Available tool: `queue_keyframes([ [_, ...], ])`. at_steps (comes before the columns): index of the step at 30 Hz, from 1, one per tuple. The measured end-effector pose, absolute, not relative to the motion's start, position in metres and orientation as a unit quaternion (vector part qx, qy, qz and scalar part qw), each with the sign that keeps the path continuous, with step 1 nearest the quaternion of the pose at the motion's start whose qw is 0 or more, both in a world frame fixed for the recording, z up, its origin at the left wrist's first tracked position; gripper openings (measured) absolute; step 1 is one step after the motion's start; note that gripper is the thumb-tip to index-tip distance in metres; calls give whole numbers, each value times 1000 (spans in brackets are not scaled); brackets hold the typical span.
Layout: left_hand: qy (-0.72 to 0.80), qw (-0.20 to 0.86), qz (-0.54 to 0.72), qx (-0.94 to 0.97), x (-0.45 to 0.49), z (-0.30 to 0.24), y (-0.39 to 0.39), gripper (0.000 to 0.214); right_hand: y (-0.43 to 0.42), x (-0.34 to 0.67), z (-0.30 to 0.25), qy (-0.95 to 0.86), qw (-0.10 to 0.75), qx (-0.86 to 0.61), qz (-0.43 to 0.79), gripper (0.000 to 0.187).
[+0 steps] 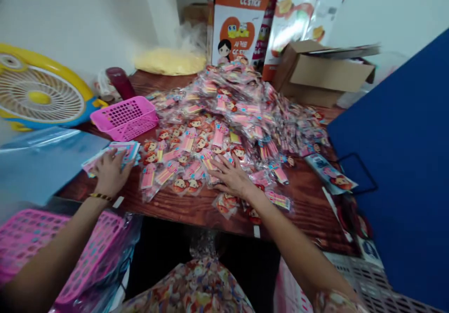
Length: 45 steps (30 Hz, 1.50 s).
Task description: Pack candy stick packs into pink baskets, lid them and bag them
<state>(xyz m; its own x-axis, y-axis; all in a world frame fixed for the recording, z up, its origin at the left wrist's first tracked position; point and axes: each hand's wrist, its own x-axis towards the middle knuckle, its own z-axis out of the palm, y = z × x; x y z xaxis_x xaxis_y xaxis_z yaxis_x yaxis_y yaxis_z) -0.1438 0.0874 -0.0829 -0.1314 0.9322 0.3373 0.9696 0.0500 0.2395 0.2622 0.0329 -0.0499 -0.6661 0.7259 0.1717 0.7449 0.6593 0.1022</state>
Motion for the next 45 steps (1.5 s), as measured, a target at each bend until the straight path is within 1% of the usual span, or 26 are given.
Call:
queue_keyframes([
  [2,-653,40,-192,-732,-128,-93,68,57,16,257,-46,-897,57,-430,-86,49],
  [4,-608,31,-150,-779,-99,-105,50,64,-6,247,-51,-871,66,-477,-100,53],
  [7,-653,33,-135,-744,-40,-115,37,69,-36,244,-73,-823,76,-553,-106,62],
  [10,-703,-3,-168,-690,24,-109,42,76,-45,266,-90,-804,69,-583,-92,60],
  [12,-719,-32,-190,-667,59,-100,51,78,-41,290,-91,-807,64,-582,-79,59],
  [15,-725,-68,-207,-653,85,-87,56,72,-31,315,-79,-818,62,-570,-48,58],
  [17,-714,-79,-205,-665,86,-80,47,70,-31,318,-68,-822,70,-564,-31,54],
  [19,-688,-67,-207,-692,78,-80,29,69,-43,313,-59,-813,101,-572,-31,47],
  [23,-619,14,-218,-754,65,-98,-18,61,-95,321,-59,-765,230,-598,-70,32],
  [26,-625,50,-206,-751,69,-112,-37,62,-141,365,-78,-690,323,-639,-102,29],
  [28,-635,71,-199,-743,75,-114,-40,61,-163,401,-95,-649,348,-666,-119,30],
  [30,-637,83,-189,-743,79,-114,-39,59,-172,429,-110,-636,348,-675,-137,30],
  [32,-638,90,-178,-743,80,-112,-38,58,-170,442,-120,-636,331,-680,-153,32],
  [35,-642,98,-162,-743,79,-112,-38,56,-162,440,-122,-622,281,-711,-167,34],
  [37,-645,101,-152,-742,79,-112,-38,56,-160,434,-120,-610,263,-730,-164,33],
  [42,-651,95,-146,-738,80,-114,-38,55,-165,431,-119,-594,297,-734,-139,30],
  [45,-648,91,-158,-739,80,-114,-38,56,-168,433,-119,-582,309,-740,-132,31],
])
